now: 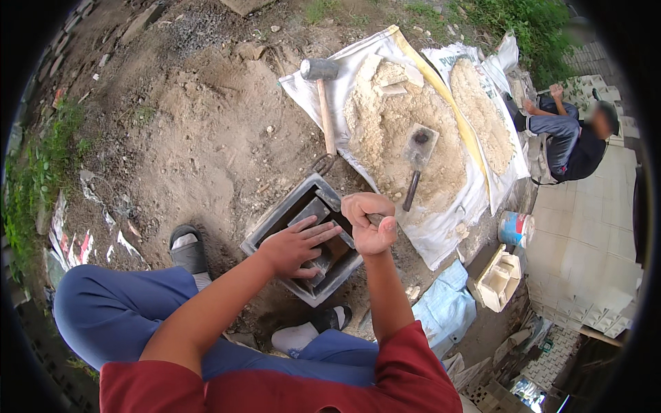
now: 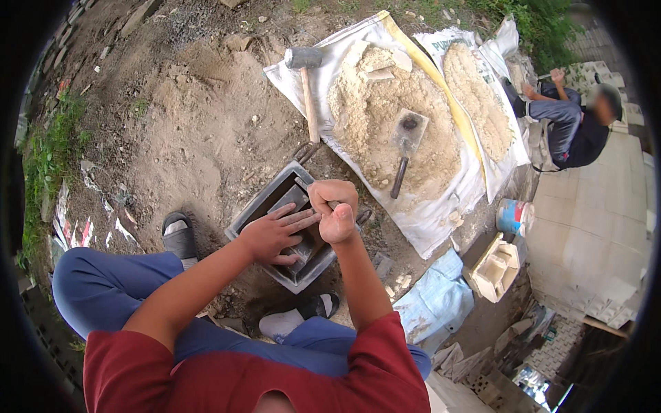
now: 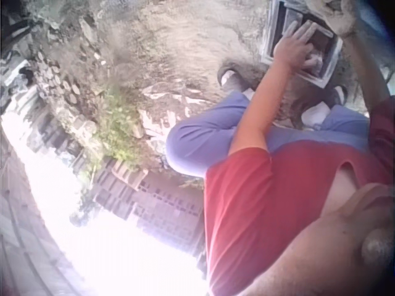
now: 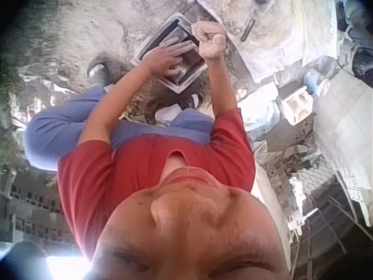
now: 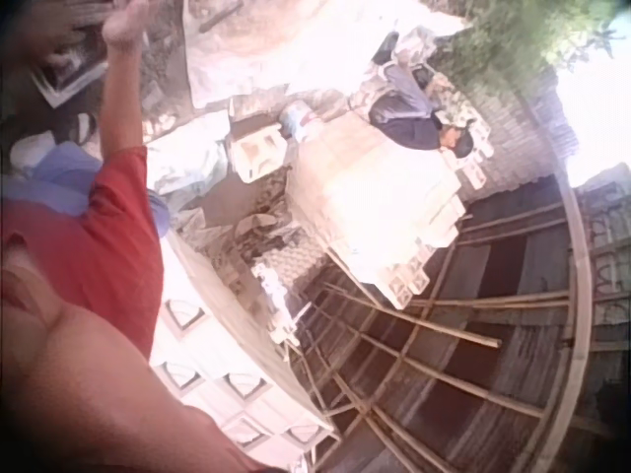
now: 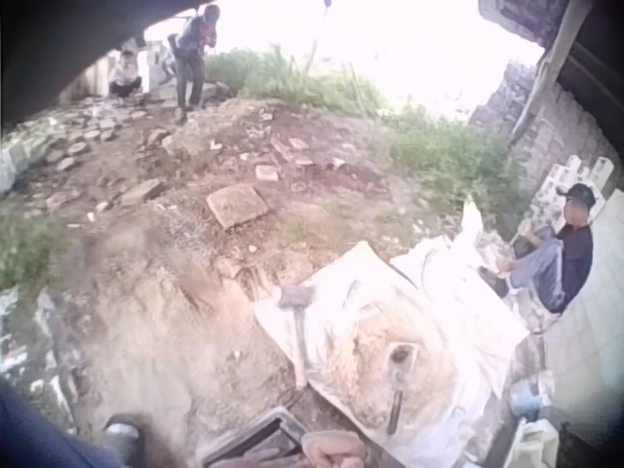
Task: The person cleans the interior grooves of a square construction mold and fills it with pieces of material.
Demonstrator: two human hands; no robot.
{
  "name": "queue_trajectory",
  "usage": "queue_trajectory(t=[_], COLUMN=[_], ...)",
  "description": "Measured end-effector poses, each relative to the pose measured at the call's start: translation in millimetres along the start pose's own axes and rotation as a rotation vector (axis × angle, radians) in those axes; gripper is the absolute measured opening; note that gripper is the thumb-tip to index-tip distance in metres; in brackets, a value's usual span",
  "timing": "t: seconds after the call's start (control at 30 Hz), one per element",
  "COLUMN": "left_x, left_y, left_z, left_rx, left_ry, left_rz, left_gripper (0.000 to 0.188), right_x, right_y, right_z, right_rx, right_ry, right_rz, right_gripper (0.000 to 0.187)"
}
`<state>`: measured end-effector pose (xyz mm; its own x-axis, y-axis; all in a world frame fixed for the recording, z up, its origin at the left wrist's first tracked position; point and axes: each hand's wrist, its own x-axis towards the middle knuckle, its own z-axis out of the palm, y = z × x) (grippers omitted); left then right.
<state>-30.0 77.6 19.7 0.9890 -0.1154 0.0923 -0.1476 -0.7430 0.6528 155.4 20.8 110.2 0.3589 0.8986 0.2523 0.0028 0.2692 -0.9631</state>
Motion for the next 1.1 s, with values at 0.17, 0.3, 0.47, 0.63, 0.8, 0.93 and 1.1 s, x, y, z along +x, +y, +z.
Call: queue_trajectory(t=[0.17, 0.3, 0.47, 0.63, 0.8, 0.93, 1.1], left_x=[4.3, 9.7, 4.6, 9.1, 7.4, 1.7, 19.0], left_y=[1.3, 1.4, -0.3, -0.1, 3.5, -1.0, 6.8], left_z=[-3.1, 3.7, 5.4, 2.8, 7.1, 5.4, 2.0], left_rx=[0.068, 0.038, 0.035, 0.055, 0.047, 0.112, 0.124], left_ry=[-0.039, -0.004, -0.030, 0.008, 0.003, -0.057, -0.071], left_rz=[-0.011, -0.009, -0.032, -0.001, 0.009, -0.031, -0.004], left_gripper=[0.041, 0.041, 0.043, 0.045, 0.045, 0.049, 0.052], right_x=[0.5, -20.4, -24.6, -34.4, -47.8, -42.4, -67.6], right_y=[-58.9, 11.8, -14.9, -31.5, -4.9, -45.1, -33.2], right_z=[-0.5, -22.0, -18.1, -22.2, -30.1, -28.4, -48.3], right_rx=[0.064, -0.112, -0.203, -0.209, -0.291, -0.156, -0.310], right_ry=[0.039, 0.037, 0.044, 0.021, 0.116, 0.118, 0.147], right_rz=[-0.123, -0.228, -0.028, -0.119, -0.024, 0.026, -0.011], right_gripper=[0.072, 0.062, 0.048, 0.040, 0.038, 0.042, 0.041])
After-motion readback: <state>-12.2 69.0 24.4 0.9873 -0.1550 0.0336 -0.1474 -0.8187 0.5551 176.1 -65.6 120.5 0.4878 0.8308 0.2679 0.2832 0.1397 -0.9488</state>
